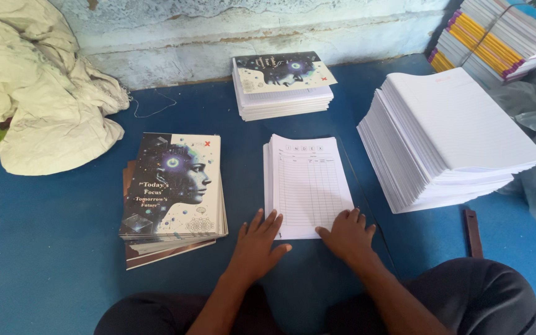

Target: The person sits on the floor and assembles notebooks by inserting a stack of lined paper and an index sheet between a front and back cover. They repeat this process for multiple units, stacking the completed notebooks to the side.

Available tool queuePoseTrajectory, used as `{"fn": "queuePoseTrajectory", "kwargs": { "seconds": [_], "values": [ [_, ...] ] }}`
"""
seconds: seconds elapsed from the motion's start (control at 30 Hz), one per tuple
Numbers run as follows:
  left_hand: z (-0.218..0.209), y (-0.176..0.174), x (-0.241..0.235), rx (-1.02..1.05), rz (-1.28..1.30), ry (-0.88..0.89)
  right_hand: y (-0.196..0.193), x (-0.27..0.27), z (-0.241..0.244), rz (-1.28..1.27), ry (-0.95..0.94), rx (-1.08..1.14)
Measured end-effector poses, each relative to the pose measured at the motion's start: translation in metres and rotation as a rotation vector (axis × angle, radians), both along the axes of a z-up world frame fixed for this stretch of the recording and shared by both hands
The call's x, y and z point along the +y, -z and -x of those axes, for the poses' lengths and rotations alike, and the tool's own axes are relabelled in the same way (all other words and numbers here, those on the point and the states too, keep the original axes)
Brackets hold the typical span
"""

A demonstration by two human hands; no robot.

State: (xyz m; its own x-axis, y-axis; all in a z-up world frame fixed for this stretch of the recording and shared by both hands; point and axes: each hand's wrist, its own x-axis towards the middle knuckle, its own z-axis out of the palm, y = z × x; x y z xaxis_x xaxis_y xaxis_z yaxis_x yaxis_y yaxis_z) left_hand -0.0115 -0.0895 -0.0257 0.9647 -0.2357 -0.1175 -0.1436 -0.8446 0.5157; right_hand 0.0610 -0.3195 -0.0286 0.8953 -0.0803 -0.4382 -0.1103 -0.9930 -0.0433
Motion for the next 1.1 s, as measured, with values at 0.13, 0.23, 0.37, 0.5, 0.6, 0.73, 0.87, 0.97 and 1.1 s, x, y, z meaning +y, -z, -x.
{"fn": "queuePoseTrajectory", "kwargs": {
  "seconds": [0.13, 0.23, 0.37, 0.5, 0.6, 0.73, 0.87, 0.97, 1.1],
  "values": [
    [0.004, -0.005, 0.000, 0.062, 0.036, 0.027, -0.001, 0.005, 0.003, -0.002, 0.060, 0.070],
    [0.006, -0.006, -0.001, 0.071, 0.046, 0.032, -0.001, 0.007, 0.004, 0.005, 0.069, 0.055],
    [0.007, -0.005, -0.002, 0.061, 0.032, 0.024, -0.005, 0.007, 0.004, 0.025, 0.083, 0.090],
    [0.006, -0.004, -0.002, 0.084, 0.022, 0.026, -0.006, 0.010, 0.004, 0.052, 0.044, 0.114],
    [0.006, -0.002, -0.001, 0.084, 0.023, 0.028, -0.006, 0.011, 0.004, 0.035, 0.020, 0.086],
    [0.007, 0.000, -0.002, 0.061, 0.020, 0.021, -0.008, 0.011, 0.004, 0.015, 0.011, 0.096],
    [0.006, 0.002, -0.001, -0.001, 0.049, 0.011, -0.013, 0.010, 0.006, 0.024, -0.012, 0.071],
    [0.005, 0.003, 0.000, -0.065, 0.099, 0.003, -0.019, 0.011, 0.006, 0.043, -0.034, 0.053],
    [0.004, 0.003, 0.003, -0.260, 0.222, 0.003, -0.037, 0.008, 0.002, 0.052, -0.084, -0.050]
  ]
}}
